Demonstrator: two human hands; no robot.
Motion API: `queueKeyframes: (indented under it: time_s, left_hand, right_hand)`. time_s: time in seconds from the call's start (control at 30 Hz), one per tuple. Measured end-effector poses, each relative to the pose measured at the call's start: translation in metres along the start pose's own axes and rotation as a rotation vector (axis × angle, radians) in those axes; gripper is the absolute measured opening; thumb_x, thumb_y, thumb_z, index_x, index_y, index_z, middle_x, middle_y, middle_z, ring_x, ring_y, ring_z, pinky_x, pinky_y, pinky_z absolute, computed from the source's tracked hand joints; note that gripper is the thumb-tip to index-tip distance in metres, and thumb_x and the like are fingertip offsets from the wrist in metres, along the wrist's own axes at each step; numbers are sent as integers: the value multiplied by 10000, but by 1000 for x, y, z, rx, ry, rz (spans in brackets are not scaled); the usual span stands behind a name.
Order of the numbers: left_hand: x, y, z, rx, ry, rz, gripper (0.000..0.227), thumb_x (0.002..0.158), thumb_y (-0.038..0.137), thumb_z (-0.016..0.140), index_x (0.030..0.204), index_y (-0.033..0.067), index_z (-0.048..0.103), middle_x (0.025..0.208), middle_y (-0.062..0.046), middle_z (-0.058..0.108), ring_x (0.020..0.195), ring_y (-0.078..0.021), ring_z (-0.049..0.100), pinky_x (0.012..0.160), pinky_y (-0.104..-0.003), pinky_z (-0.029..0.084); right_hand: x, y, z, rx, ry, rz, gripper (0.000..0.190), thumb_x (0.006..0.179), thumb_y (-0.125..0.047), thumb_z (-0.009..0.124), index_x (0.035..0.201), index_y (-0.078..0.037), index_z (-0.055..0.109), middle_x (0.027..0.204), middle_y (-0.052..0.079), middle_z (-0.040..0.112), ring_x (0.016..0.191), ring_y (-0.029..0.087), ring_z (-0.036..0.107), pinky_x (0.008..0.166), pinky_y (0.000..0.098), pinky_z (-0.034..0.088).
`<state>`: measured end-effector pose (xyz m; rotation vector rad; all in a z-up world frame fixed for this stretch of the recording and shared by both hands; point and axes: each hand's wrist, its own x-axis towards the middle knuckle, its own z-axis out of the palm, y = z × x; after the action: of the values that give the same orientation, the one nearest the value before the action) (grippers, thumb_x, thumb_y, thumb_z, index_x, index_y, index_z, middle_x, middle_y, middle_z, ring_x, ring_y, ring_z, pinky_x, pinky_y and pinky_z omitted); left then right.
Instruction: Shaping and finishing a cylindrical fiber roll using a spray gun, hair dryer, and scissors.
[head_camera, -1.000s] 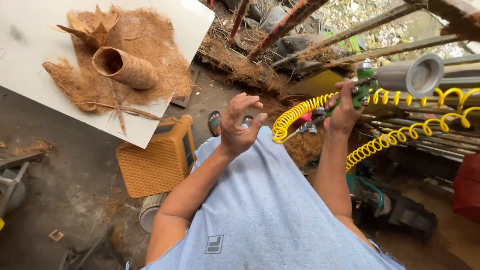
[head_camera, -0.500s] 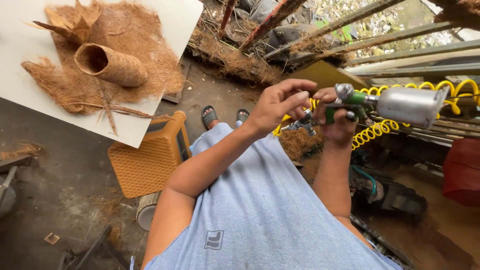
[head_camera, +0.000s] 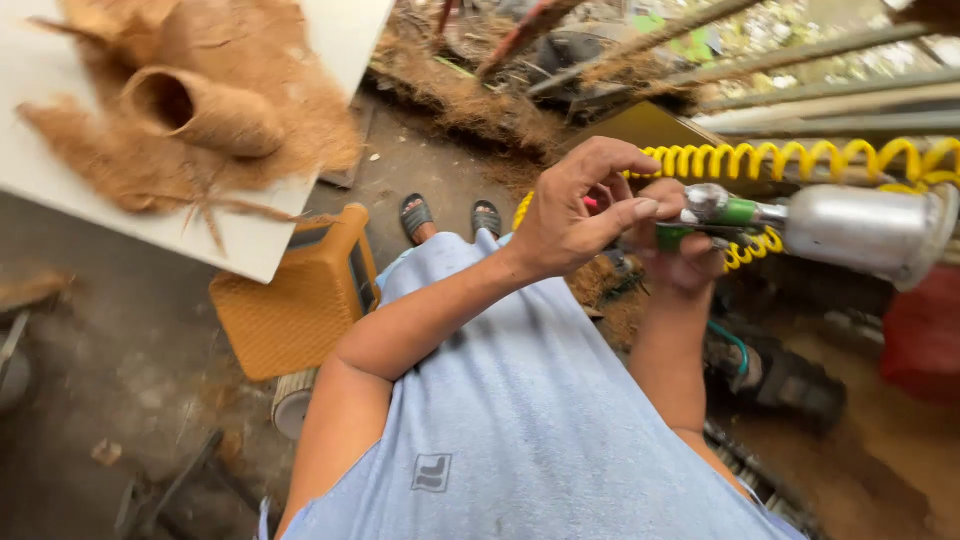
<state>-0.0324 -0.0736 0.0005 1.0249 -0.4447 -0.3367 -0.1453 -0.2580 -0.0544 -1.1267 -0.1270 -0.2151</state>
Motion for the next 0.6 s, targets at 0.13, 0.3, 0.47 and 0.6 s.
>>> queueKeyframes:
  time_s: [0.13,0.3,0.47,0.6]
  left_hand:
    - [-17,-56,-46,237,86,-95,349,884,287,758,1205,199,654,1161,-1,632,761,-100,695,693,-218,560]
    - [-86,-153,-164,538,359,-430,366,824,279,714,1173,186,658,1188,-20,614,919,-166,701,867,-272,559]
    - [-173,-168,-260,766,703,-646,400,791,284,731,1155,128,672,1168,-82,685,876,-194,742,842,-314,545]
    - [-97,-54,-269,676,724,-622,335,859,370,707,1147,204,665,1110,44,739,986,-101,696,864,-275,514]
  right_hand:
    - [-7,-6,-7,43,81,189,522,892,-499,694,1170,-71,583,1142,138,590,820,123,603,511,150,421]
    - [14,-9,-7,-148,77,272,519,904,-478,747,1215,-91,598,1176,83,636,627,116,572,569,187,454]
    - [32,7,-8,-153,27,361,585,906,-476,746,1254,-36,582,1197,70,646,634,82,555,553,204,448]
    - [54,19,1,-112,14,369,521,898,-415,767,1236,-46,620,1183,83,659,653,89,564,589,189,423]
